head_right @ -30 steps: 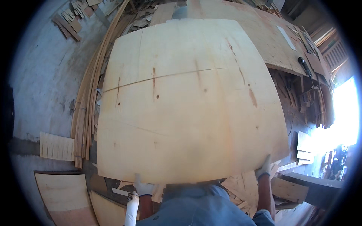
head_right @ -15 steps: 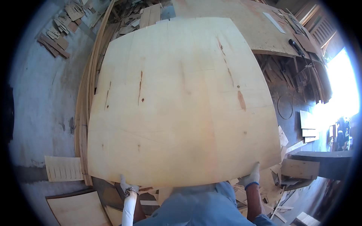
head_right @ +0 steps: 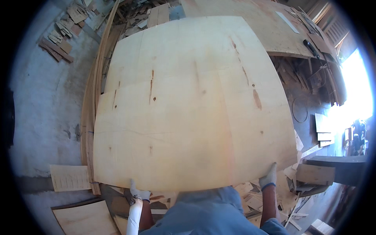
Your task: The person places a smaller wooden template on a large plywood sheet and uses a red pencil to trace its outline. After removing the template, the person lifts and repositions the plywood sheet on the workbench.
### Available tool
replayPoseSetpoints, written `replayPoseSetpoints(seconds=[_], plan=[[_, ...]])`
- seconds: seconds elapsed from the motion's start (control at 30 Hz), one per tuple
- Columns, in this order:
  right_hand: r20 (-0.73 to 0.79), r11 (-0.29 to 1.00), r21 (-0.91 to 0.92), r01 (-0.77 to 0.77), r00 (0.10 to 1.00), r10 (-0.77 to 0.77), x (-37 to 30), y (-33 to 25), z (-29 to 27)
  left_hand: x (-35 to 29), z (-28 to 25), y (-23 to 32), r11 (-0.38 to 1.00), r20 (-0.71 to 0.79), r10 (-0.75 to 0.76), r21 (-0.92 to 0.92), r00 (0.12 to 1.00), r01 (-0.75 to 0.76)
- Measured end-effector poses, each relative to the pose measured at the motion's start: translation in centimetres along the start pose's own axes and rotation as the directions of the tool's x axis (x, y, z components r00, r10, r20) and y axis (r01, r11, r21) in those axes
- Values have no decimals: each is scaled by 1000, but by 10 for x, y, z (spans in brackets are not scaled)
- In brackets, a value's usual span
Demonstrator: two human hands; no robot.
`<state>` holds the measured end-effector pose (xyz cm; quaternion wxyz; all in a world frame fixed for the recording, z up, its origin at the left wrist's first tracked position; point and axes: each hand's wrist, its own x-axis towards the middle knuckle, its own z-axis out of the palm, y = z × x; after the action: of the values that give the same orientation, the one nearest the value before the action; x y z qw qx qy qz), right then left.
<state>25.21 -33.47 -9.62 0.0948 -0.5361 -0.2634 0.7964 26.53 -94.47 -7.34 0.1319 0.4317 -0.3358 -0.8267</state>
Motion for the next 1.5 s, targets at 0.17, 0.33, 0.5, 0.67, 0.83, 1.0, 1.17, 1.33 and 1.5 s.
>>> replayPoseSetpoints(seconds=[0.17, 0.33, 0.5, 0.67, 0.83, 1.0, 1.17, 1.33, 1.5], plan=[[-51, 997, -51, 51, 997, -54, 17, -24, 16, -1, 0, -31, 914, 80, 181, 355, 980, -198], [12, 998, -20, 65, 998, -65, 41, -37, -6, -1, 9, -42, 999, -10, -16, 29, 1000, 16], [-23, 997, -34, 63, 998, -64, 10, -42, 26, -6, 20, -36, 998, -87, -69, -18, 994, 67], [-32, 998, -34, 58, 998, -59, 2, -43, 28, 8, 5, -39, 996, 36, 32, 76, 999, -35], [-18, 998, -32, 47, 999, -47, 4, -48, 28, -9, 28, -39, 955, -34, 154, 262, 987, -140], [-44, 998, -47, 40, 998, -42, 1, -49, 43, -14, 49, -31, 996, -86, 85, 19, 993, -84], [15, 999, -45, 27, 1000, -26, 10, -47, 47, 22, 18, -38, 1000, -69, 18, -12, 997, -19], [-17, 999, -43, 3, 1000, -3, 31, -56, 41, 17, 33, -46, 987, 67, 91, 129, 994, -99], [79, 994, -110, 24, 997, -15, 44, -59, 31, 16, 29, -52, 964, 113, 162, 193, 980, -181]])
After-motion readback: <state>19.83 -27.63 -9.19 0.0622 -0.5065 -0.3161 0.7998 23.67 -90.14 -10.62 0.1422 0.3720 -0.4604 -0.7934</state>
